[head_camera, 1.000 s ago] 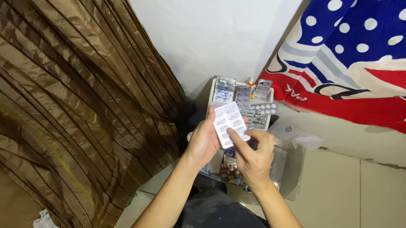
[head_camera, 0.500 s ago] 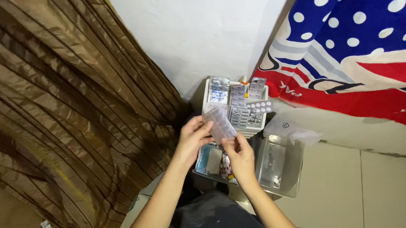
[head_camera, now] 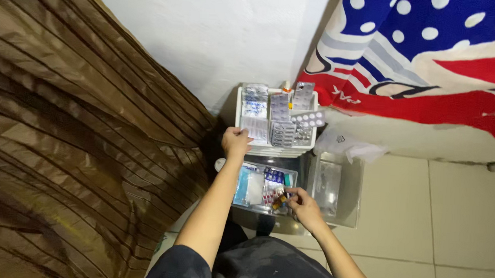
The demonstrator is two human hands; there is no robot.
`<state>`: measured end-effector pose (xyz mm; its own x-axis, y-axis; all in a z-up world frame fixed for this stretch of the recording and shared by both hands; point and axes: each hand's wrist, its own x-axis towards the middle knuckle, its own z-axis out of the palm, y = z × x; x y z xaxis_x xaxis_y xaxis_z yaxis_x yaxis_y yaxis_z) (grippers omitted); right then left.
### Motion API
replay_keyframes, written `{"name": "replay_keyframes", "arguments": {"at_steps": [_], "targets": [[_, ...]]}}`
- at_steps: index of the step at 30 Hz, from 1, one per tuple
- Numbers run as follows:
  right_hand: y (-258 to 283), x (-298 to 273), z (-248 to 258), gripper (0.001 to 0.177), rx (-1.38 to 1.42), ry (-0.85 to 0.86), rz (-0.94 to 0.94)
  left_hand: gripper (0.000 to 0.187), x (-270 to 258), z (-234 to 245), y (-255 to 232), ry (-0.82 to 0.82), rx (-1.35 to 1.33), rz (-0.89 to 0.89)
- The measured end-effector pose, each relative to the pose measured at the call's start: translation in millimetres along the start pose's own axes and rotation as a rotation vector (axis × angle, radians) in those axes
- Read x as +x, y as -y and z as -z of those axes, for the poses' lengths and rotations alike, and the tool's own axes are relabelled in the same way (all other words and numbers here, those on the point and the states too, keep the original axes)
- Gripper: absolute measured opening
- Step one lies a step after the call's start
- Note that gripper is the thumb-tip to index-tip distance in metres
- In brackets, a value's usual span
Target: The person organizes various medications and medical supplies from a clear plastic bin into a white compartmentalized organizer. They pick up blister packs, small bottles, and wrapped items, inspect them, and place them into specific sections of the organizer. The person also handles a small yellow tube and a blue-capped bottle during the process.
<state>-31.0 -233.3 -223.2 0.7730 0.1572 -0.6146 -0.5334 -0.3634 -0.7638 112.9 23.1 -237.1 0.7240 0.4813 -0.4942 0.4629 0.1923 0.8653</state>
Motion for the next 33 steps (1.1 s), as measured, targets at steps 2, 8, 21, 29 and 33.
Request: {"name": "replay_keyframes", "arguments": {"at_steps": [2,8,21,29,33], "targets": [[-11,1,3,0.036,-0.058,0.004,0.029,0.033,-22,2,-12,-0.136,0.487,-0.185],[-39,4,14,0.034,-0.068,0.035,0.141,0.052,-80,16,-45,-0.158,0.773,-0.508],[-50,-27,27,0.034,-0.332,-0.064,-0.095,0.038,-65,-6,197,0.467,1.022,-0.369],[-63,-52,24,0.030,-0.316,-0.059,-0.097,0.045,-66,-13,235,0.419,1.136,-0.233],[-66,-57,22,0.031,-0.249,-0.010,-0.039,0.019,-71,-6,229,0.365,1.155,-0.344]]}}
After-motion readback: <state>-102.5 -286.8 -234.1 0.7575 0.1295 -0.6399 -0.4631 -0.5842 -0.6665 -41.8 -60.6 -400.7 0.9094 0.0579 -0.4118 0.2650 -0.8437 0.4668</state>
